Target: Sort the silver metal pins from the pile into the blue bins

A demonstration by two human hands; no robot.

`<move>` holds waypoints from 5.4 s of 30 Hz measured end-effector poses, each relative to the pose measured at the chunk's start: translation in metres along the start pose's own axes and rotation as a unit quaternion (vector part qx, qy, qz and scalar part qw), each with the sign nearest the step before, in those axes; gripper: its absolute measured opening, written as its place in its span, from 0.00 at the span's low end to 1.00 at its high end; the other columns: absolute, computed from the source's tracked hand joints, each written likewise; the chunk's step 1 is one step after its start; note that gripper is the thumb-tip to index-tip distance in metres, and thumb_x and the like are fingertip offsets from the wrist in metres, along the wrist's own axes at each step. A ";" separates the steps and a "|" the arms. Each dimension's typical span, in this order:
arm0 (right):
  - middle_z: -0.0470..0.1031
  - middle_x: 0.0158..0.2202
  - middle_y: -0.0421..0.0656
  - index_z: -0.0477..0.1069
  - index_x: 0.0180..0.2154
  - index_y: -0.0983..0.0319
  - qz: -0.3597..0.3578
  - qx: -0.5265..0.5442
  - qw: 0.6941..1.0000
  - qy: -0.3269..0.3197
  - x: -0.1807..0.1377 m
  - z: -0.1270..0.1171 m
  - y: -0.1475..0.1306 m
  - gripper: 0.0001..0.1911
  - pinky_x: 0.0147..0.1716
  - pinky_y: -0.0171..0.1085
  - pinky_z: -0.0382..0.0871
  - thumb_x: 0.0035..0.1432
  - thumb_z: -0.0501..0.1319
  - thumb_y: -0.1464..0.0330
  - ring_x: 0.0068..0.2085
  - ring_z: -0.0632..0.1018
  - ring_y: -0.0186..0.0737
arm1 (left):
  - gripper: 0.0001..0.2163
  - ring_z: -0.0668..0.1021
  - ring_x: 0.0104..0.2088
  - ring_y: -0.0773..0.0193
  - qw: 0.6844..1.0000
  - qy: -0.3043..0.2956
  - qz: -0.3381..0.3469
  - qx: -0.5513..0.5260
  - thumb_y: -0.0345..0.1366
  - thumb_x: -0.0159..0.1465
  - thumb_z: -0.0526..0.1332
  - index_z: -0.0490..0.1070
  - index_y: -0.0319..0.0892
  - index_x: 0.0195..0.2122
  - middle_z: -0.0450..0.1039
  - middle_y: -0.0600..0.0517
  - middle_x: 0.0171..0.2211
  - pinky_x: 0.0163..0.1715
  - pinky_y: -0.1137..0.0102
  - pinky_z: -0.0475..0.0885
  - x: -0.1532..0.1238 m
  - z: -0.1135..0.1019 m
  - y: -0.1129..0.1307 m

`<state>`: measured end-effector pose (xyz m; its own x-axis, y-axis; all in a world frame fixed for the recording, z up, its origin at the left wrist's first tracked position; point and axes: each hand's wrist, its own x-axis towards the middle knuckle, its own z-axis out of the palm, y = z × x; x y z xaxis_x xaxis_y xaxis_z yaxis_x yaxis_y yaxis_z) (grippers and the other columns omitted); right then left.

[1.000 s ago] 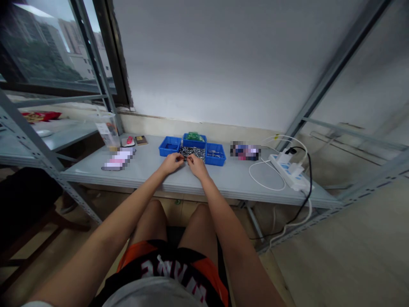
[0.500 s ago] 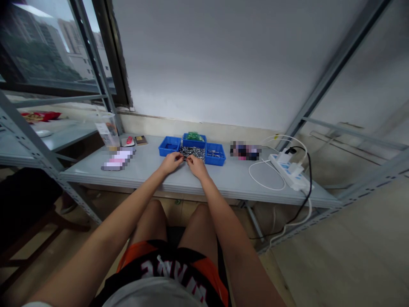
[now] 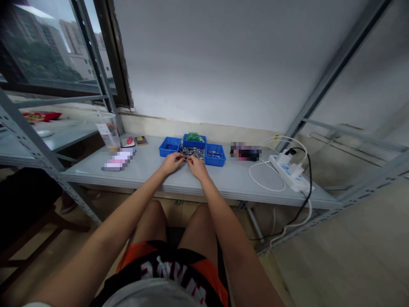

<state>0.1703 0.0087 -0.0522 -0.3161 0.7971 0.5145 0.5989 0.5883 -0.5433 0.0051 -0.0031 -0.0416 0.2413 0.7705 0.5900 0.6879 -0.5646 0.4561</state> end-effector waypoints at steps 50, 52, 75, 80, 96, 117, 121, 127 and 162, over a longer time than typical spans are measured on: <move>0.75 0.29 0.40 0.72 0.35 0.60 -0.001 0.020 1.000 0.000 -0.001 -0.002 -0.006 0.11 0.32 0.32 0.62 0.58 0.54 0.62 0.31 0.73 0.36 | 0.07 0.75 0.33 0.63 1.000 -0.019 -0.006 -0.011 0.35 0.57 0.61 0.74 0.38 0.33 0.76 0.49 0.32 0.34 0.72 0.68 0.001 -0.001 -0.001; 0.75 0.29 0.40 0.72 0.34 0.60 -0.002 0.021 1.000 -0.003 -0.001 -0.002 -0.007 0.11 0.32 0.32 0.62 0.57 0.54 0.62 0.31 0.73 0.36 | 0.06 0.75 0.33 0.63 1.000 -0.024 -0.004 -0.007 0.33 0.56 0.61 0.74 0.38 0.33 0.75 0.49 0.32 0.34 0.73 0.67 0.001 -0.001 -0.002; 0.75 0.30 0.41 0.70 0.39 0.60 -0.014 0.048 0.999 0.005 -0.002 -0.003 -0.009 0.10 0.33 0.34 0.65 0.56 0.55 0.64 0.31 0.74 0.36 | 0.10 0.75 0.36 0.61 0.993 -0.086 0.073 0.047 0.31 0.60 0.54 0.74 0.38 0.38 0.76 0.47 0.36 0.39 0.71 0.67 -0.003 0.000 0.002; 0.76 0.33 0.42 0.71 0.36 0.60 -0.021 0.042 0.999 0.017 -0.002 -0.006 -0.012 0.09 0.34 0.34 0.65 0.57 0.54 0.65 0.32 0.74 0.36 | 0.11 0.75 0.38 0.60 0.992 -0.090 0.081 0.038 0.31 0.60 0.55 0.74 0.39 0.41 0.76 0.47 0.37 0.40 0.70 0.68 -0.002 0.000 0.002; 0.76 0.33 0.43 0.72 0.36 0.61 -0.014 0.000 1.000 0.004 0.000 -0.003 -0.005 0.08 0.35 0.34 0.64 0.58 0.55 0.68 0.33 0.74 0.37 | 0.11 0.74 0.36 0.61 1.000 -0.002 -0.005 0.031 0.37 0.63 0.55 0.75 0.39 0.37 0.75 0.47 0.35 0.38 0.70 0.68 0.000 -0.001 0.001; 0.76 0.31 0.42 0.72 0.35 0.61 -0.013 -0.001 1.000 0.006 0.002 0.000 0.001 0.08 0.33 0.33 0.64 0.57 0.54 0.67 0.31 0.74 0.36 | 0.08 0.74 0.34 0.62 1.000 0.008 -0.002 0.010 0.35 0.61 0.57 0.74 0.39 0.36 0.74 0.48 0.33 0.37 0.71 0.68 0.001 -0.001 -0.001; 0.76 0.31 0.42 0.72 0.35 0.60 -0.012 0.004 1.000 0.006 0.002 0.000 0.003 0.09 0.34 0.34 0.65 0.57 0.55 0.66 0.31 0.74 0.37 | 0.09 0.74 0.34 0.62 1.000 0.004 -0.006 0.009 0.35 0.61 0.56 0.74 0.39 0.36 0.74 0.48 0.33 0.37 0.70 0.68 0.000 -0.001 -0.001; 0.76 0.32 0.42 0.72 0.35 0.60 0.005 0.001 1.000 0.021 0.003 0.001 0.003 0.08 0.35 0.35 0.65 0.57 0.55 0.67 0.32 0.74 0.38 | 0.09 0.74 0.34 0.63 1.000 0.011 -0.004 -0.002 0.37 0.61 0.57 0.74 0.39 0.37 0.74 0.48 0.33 0.37 0.70 0.68 -0.001 -0.001 0.002; 0.75 0.30 0.41 0.70 0.33 0.60 -0.005 0.019 0.999 0.025 0.001 -0.001 -0.004 0.07 0.33 0.34 0.65 0.56 0.55 0.67 0.31 0.74 0.37 | 0.10 0.75 0.32 0.61 0.997 -0.051 -0.027 0.044 0.32 0.57 0.56 0.75 0.39 0.36 0.76 0.47 0.34 0.32 0.72 0.67 -0.002 0.000 -0.003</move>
<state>0.1687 0.0072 -0.0487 -0.2834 0.7837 0.5527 0.5666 0.6018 -0.5628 0.0029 -0.0031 -0.0440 0.2675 0.8271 0.4943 0.7582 -0.4973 0.4218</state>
